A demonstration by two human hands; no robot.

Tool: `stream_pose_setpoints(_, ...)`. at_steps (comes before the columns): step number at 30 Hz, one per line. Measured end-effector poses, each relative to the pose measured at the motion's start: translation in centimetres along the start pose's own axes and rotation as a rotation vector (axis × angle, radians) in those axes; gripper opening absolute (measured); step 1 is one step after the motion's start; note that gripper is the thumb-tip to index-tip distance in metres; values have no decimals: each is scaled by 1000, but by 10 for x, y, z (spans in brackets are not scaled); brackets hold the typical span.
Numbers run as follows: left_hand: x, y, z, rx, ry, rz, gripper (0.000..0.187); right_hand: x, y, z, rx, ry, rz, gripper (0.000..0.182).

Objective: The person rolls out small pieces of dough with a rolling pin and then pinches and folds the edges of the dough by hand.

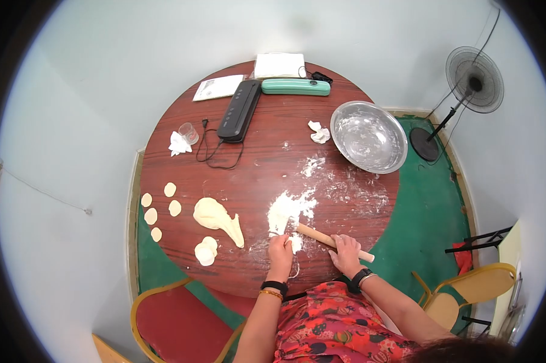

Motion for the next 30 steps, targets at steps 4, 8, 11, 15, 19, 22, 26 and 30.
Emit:
stream_pose_setpoints(4, 21, -3, -5, 148, 242, -128, 8, -2, -6, 7, 15, 20, -15, 56)
stream_pose_setpoints(8, 31, -9, 12, 321, 397, -285, 7, 0, -10, 9, 11, 18, 16, 55)
stream_pose_setpoints(11, 34, 5, -11, 273, 342, -179, 10, -1, -7, 9, -2, 29, 23, 53)
stream_pose_setpoints(15, 22, 5, -59, -766, -725, -123, 18, 1, -3, 10, -24, 60, -14, 50)
stream_pose_setpoints(19, 4, -5, -48, -917, -1063, -153, 24, 0, 1, 3, -37, 33, -4, 49)
stream_pose_setpoints(22, 0, -11, -43, -911, -1164, -177, 25, -14, 11, -27, -143, 67, 85, 47)
stream_pose_setpoints(26, 4, -18, -28, -881, -1137, -247, 28, -2, 41, -70, -177, 576, -37, 52)
stream_pose_setpoints(30, 12, -22, -16, -822, -1162, -305, 27, 13, 53, -90, -188, 892, -97, 40)
Point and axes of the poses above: each hand's wrist, its own y-axis towards the middle knuckle, its own x-axis out of the palm, z = x × y, the point moved 7 cm from there along y, towards the middle knuckle, and after that the axes turned 7 degrees about -x, right-handed, at the moved point
